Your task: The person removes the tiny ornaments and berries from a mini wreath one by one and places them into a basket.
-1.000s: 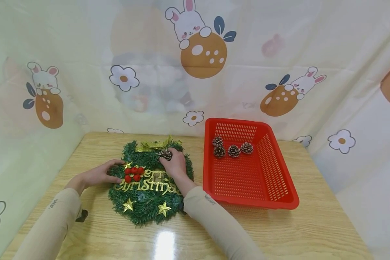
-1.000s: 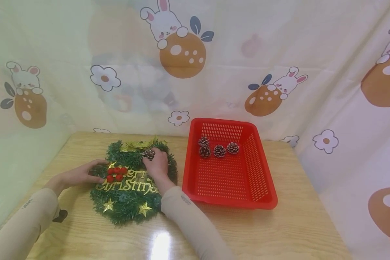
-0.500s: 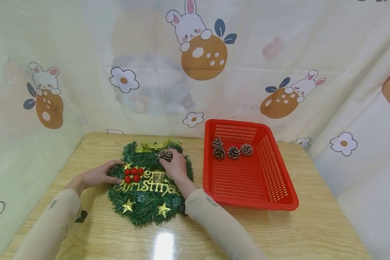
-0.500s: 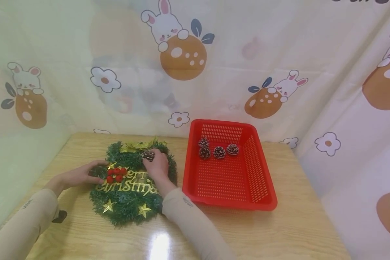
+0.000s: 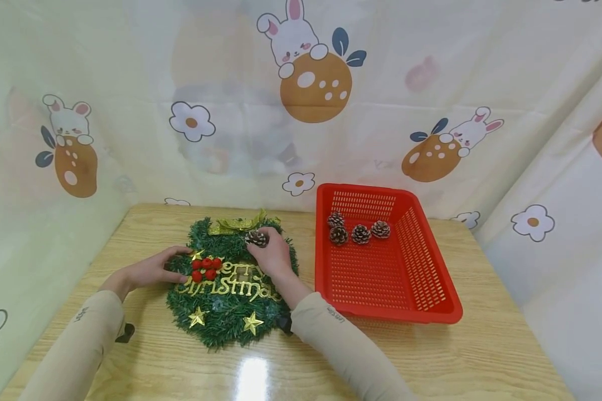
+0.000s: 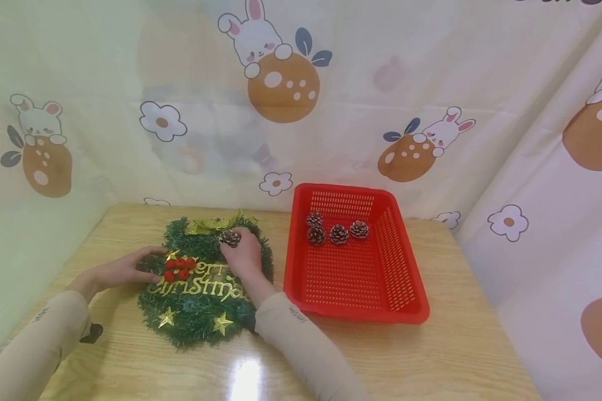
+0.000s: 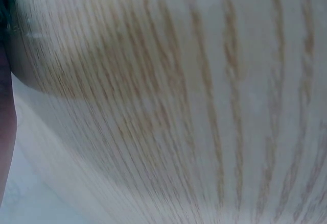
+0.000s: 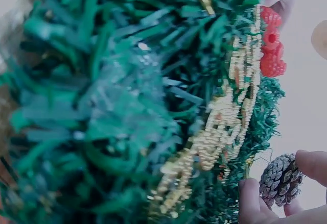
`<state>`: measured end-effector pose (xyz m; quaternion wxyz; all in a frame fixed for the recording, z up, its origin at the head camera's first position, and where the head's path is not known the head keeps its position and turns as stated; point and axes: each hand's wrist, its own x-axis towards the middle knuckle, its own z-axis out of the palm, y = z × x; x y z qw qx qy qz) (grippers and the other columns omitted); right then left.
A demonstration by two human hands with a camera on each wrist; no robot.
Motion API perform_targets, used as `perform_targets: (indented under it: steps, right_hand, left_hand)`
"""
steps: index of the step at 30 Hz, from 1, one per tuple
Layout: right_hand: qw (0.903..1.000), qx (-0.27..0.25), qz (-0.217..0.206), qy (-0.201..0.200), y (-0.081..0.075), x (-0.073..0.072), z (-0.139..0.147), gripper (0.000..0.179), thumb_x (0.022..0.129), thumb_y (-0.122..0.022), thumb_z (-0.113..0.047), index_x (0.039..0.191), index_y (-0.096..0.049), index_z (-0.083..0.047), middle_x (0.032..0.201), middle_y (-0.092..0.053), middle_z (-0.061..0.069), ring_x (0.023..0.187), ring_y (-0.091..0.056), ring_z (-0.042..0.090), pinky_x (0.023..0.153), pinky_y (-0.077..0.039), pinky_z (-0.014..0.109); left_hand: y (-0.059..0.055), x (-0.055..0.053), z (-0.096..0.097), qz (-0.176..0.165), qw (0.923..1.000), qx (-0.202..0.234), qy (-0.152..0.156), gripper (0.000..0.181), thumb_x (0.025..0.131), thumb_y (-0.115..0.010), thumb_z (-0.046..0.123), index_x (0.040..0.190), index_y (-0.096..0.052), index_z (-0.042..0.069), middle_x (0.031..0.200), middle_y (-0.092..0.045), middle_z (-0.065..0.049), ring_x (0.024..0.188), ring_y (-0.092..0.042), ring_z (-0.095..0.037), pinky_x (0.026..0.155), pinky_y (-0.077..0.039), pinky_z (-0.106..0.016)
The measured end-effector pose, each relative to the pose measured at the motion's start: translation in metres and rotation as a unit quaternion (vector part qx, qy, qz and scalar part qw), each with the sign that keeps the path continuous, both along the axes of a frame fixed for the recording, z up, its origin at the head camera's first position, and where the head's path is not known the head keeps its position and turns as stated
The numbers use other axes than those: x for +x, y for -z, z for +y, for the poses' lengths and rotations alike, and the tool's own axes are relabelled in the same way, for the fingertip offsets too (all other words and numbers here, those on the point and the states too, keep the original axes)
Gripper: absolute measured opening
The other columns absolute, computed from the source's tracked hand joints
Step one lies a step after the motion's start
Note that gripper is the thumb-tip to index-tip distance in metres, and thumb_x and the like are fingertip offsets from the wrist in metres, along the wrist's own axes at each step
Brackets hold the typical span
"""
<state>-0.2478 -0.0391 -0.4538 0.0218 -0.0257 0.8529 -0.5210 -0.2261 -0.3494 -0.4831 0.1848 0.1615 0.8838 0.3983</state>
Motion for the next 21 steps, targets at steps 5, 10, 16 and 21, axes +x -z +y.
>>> perform_targets:
  steps: [5, 10, 16, 21]
  right_hand:
    - [0.9999, -0.014, 0.004, 0.003, -0.006, 0.001, 0.0, 0.047, 0.09, -0.072, -0.028, 0.132, -0.057, -0.014, 0.132, -0.057, 0.008, 0.112, -0.058, 0.026, 0.089, -0.05, 0.043]
    - [0.9993, -0.036, 0.009, -0.001, -0.011, 0.002, 0.001, 0.046, 0.09, -0.072, -0.03, 0.131, -0.057, -0.015, 0.131, -0.058, 0.008, 0.111, -0.061, 0.025, 0.088, -0.052, 0.041]
    - [0.9981, -0.059, 0.007, -0.016, -0.016, 0.001, 0.005, 0.048, 0.09, -0.071, -0.034, 0.133, -0.057, -0.017, 0.128, -0.06, 0.005, 0.114, -0.06, 0.024, 0.09, -0.051, 0.041]
    - [0.998, -0.06, 0.013, -0.009, -0.021, 0.001, 0.007, 0.048, 0.09, -0.07, -0.04, 0.131, -0.059, -0.018, 0.128, -0.061, 0.006, 0.113, -0.061, 0.024, 0.089, -0.052, 0.041]
  left_hand:
    - [0.0, 0.0, 0.0, 0.0, 1.0, 0.0, 0.002, 0.076, 0.091, -0.071, 0.03, 0.151, -0.03, 0.009, 0.155, -0.022, -0.025, 0.137, -0.021, -0.054, 0.105, -0.023, -0.071]
    - [0.0, -0.001, 0.0, 0.001, 1.0, -0.002, 0.004, 0.075, 0.091, -0.07, 0.03, 0.151, -0.03, 0.009, 0.154, -0.023, -0.025, 0.137, -0.023, -0.053, 0.104, -0.025, -0.07]
    - [0.0, 0.0, 0.0, 0.001, 1.0, -0.002, 0.006, 0.075, 0.091, -0.07, 0.03, 0.151, -0.03, 0.007, 0.154, -0.023, -0.025, 0.137, -0.023, -0.053, 0.104, -0.025, -0.07]
    - [-0.002, 0.001, 0.001, 0.0, 1.0, -0.001, 0.005, 0.075, 0.091, -0.07, 0.029, 0.151, -0.03, 0.007, 0.154, -0.024, -0.025, 0.137, -0.023, -0.053, 0.105, -0.024, -0.07]
